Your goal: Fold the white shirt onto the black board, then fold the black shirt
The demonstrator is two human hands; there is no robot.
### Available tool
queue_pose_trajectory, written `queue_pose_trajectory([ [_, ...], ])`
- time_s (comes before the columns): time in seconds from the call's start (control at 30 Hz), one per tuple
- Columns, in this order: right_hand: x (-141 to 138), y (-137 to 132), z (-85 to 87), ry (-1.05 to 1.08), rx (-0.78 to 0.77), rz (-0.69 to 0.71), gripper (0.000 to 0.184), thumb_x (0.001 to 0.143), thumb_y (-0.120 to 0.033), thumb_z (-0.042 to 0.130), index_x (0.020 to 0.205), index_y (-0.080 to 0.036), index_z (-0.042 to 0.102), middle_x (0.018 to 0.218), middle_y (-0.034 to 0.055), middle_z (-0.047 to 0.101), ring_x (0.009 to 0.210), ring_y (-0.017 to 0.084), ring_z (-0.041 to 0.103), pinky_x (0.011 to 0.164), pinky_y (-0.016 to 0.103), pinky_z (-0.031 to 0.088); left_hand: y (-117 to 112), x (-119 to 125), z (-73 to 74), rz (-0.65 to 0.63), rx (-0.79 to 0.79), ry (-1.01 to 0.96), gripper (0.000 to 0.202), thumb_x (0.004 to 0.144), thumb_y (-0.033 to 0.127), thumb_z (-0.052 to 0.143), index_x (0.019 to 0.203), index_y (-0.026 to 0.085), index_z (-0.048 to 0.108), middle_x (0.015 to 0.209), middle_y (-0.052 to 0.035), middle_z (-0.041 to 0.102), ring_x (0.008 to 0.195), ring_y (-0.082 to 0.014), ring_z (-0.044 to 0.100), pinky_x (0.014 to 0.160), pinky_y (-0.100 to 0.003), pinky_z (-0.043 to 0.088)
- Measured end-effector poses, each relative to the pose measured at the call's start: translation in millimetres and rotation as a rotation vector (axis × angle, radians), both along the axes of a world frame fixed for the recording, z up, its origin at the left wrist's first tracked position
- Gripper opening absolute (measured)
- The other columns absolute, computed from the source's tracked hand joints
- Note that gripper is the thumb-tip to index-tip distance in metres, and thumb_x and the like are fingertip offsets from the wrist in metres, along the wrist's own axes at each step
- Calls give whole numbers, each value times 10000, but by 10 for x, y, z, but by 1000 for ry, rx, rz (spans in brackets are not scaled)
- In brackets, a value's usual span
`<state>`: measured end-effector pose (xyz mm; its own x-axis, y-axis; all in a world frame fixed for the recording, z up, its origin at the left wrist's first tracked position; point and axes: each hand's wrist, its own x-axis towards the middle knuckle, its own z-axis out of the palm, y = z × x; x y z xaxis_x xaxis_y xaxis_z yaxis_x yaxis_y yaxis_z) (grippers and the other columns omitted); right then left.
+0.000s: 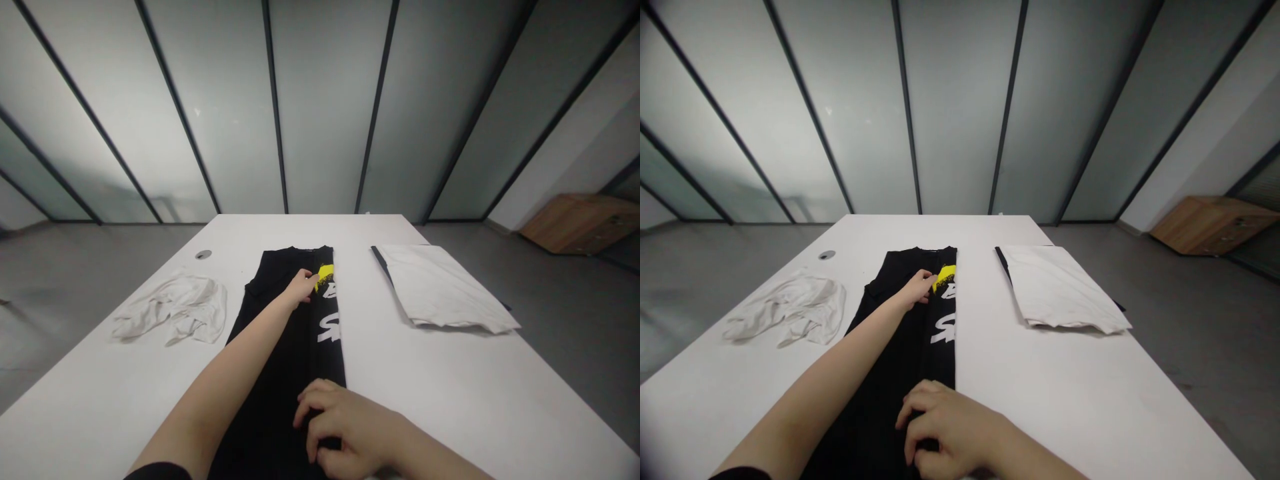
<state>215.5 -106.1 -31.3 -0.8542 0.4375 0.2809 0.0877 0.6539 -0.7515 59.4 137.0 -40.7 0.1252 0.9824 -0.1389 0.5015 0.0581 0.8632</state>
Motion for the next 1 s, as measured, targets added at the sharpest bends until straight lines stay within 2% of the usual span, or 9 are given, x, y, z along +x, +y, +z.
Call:
queue_pose_trajectory([
  [0.1, 26, -22, 56, -28, 13, 6, 146, 801, -173, 720, 921, -224, 783, 1459, 81, 601, 1377, 276, 530, 1170, 442, 412, -4, -28, -41, 13, 66, -41, 565, 916, 454, 760, 1363, 179, 550, 855, -31, 715, 629, -142, 633, 529, -234, 473],
  [0.23, 35, -66, 145, -131, -39, -149, 506, 852, -140, 726, 1330, -305, 706, 1710, 89, 328, 1521, 296, 384, 1166, 457, 449, 20, -104, -119, -7, 148, -62, 483, 886, 291, 785, 1325, 173, 622, 808, -10, 700, 607, -133, 613, 550, -244, 484],
  [0.4, 9, -28, 102, -205, -29, -455, 531, 897, -147, 733, 1411, -223, 627, 1572, 153, 497, 1452, 281, 475, 1207, 474, 427, 28, -213, -76, -28, 231, -18, 441, 873, 196, 752, 1305, 184, 665, 1055, -73, 756, 827, -191, 696, 741, -304, 559],
  [0.47, 24, -5, 77, -301, -14, -445, 595, 892, -309, 810, 1448, -215, 620, 1617, 161, 476, 1527, 342, 390, 1248, 534, 371, 22, -252, -26, -60, 277, 17, 461, 843, 195, 780, 1295, 202, 684, 1167, -82, 747, 942, -220, 705, 842, -330, 558],
  [0.57, 77, -8, 66, -407, -11, -319, 904, 852, -585, 826, 1610, -234, 479, 1752, 162, 276, 1623, 429, 157, 1287, 628, 255, 8, -291, 33, -176, 350, 143, 549, 819, 232, 814, 1348, 218, 670, 1190, -74, 747, 1019, -259, 710, 913, -356, 546],
  [0.67, 143, -30, 94, -427, -11, -198, 1033, 854, -653, 789, 1692, -264, 327, 1784, 143, 159, 1634, 456, 37, 1293, 666, 177, -24, -298, 57, -253, 419, 282, 538, 854, 250, 786, 1373, 218, 652, 1225, -88, 740, 1101, -286, 702, 972, -371, 532],
  [0.83, 213, -20, 211, -370, 6, -55, 1013, 836, -604, 817, 1682, -298, 349, 1769, 122, 232, 1628, 464, 85, 1283, 699, 87, -138, -268, 67, -218, 496, 503, 420, 925, 320, 727, 1330, 238, 650, 1265, -115, 692, 1143, -297, 676, 979, -364, 513],
  [0.9, 205, -10, 227, -329, 28, -45, 838, 867, -586, 798, 1601, -308, 504, 1726, 103, 360, 1617, 435, 193, 1284, 679, 108, -196, -258, 81, -158, 473, 593, 402, 954, 375, 698, 1322, 227, 634, 1197, -122, 679, 1069, -295, 683, 912, -357, 519],
  [1.0, 145, 1, 156, -255, 50, -44, 360, 955, -502, 736, 1202, -250, 806, 1473, 80, 672, 1412, 325, 547, 1207, 505, 362, -302, -237, 125, -79, 472, 704, 354, 991, 395, 646, 1291, 208, 635, 1160, -141, 654, 1069, -314, 654, 898, -377, 505],
])
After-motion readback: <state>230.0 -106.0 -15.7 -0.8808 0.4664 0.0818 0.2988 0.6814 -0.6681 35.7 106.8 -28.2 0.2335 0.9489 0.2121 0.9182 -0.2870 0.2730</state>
